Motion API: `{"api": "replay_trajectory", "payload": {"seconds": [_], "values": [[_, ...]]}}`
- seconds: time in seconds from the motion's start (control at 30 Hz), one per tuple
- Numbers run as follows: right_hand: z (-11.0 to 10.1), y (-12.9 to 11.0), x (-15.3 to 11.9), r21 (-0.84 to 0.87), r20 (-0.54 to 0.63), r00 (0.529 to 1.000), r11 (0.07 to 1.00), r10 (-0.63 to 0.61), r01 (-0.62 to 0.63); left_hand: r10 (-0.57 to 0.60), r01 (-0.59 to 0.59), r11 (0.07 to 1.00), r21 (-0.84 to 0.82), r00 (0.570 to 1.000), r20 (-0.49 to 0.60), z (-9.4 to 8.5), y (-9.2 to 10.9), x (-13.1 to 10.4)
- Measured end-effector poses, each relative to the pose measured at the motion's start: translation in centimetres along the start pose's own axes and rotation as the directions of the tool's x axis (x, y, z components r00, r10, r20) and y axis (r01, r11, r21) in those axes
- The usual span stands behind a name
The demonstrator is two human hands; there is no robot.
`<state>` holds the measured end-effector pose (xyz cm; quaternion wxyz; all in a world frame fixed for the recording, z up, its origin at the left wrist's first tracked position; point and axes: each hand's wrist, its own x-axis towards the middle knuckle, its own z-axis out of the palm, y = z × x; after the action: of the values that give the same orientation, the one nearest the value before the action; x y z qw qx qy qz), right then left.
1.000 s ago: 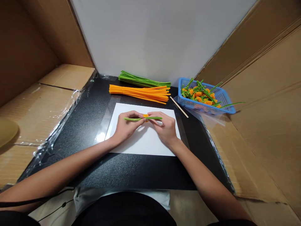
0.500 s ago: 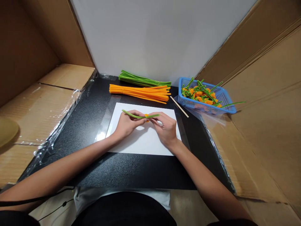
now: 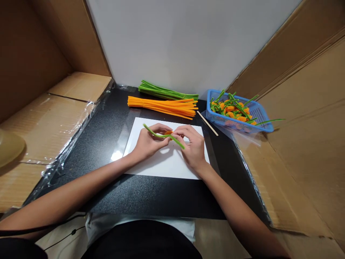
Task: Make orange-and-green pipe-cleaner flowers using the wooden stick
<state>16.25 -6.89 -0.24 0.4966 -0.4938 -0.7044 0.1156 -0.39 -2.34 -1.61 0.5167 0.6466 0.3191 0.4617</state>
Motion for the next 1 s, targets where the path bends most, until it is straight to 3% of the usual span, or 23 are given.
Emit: {"api": "replay_trajectory", "payload": {"seconds": [0.1, 0.23, 0.4, 0.5, 0.63, 0.73, 0.87, 0.93, 1.0], "values": [[0.2, -0.3, -0.1, -0.036, -0.061, 0.997, 0.999, 0.038, -0.040, 0.089, -0.084, 0.991, 0.101, 0.995, -0.039, 0.0, 0.1, -0.2], [-0.1, -0.2, -0.1, -0.129, -0.100, 0.994, 0.991, -0.036, 0.023, 0.040, -0.034, 0.998, 0.060, 0.995, -0.095, -0.2, -0.3, -0.3], [-0.8, 0.6, 0.2, -0.188, 0.017, 0.979, 0.961, -0.203, 0.202, -0.014, 0.012, 0.999, -0.051, 0.999, -0.041, -0.5, -0.5, 0.0], [-1.3, 0.9, 0.4, -0.193, 0.034, 0.972, 0.953, -0.233, 0.235, -0.079, 0.078, 0.994, -0.080, 0.997, -0.003, -0.8, -0.4, 0.5], [-1.8, 1.1, 0.6, -0.197, 0.100, 0.956, 0.937, -0.274, 0.289, -0.165, 0.176, 0.981, -0.076, 0.977, 0.132, -1.3, -0.4, 1.2], [-2.0, 1.1, 0.7, -0.180, 0.159, 0.940, 0.927, -0.303, 0.329, -0.168, 0.172, 0.985, -0.022, 0.978, 0.121, -1.4, -0.6, 1.3], [-1.8, 1.2, 0.7, -0.167, 0.132, 0.954, 0.942, -0.271, 0.291, -0.190, 0.197, 0.977, -0.086, 0.978, 0.082, -1.2, -0.9, 1.2], [-1.6, 1.1, 0.6, -0.147, 0.135, 0.969, 0.963, -0.207, 0.226, -0.191, 0.197, 0.976, -0.089, 0.978, 0.079, -1.0, -1.0, 1.1], [-1.3, 0.9, 0.6, -0.105, 0.159, 0.982, 0.987, -0.101, 0.118, -0.119, 0.120, 0.993, -0.019, 0.992, 0.036, -0.8, -1.1, 0.9]]}}
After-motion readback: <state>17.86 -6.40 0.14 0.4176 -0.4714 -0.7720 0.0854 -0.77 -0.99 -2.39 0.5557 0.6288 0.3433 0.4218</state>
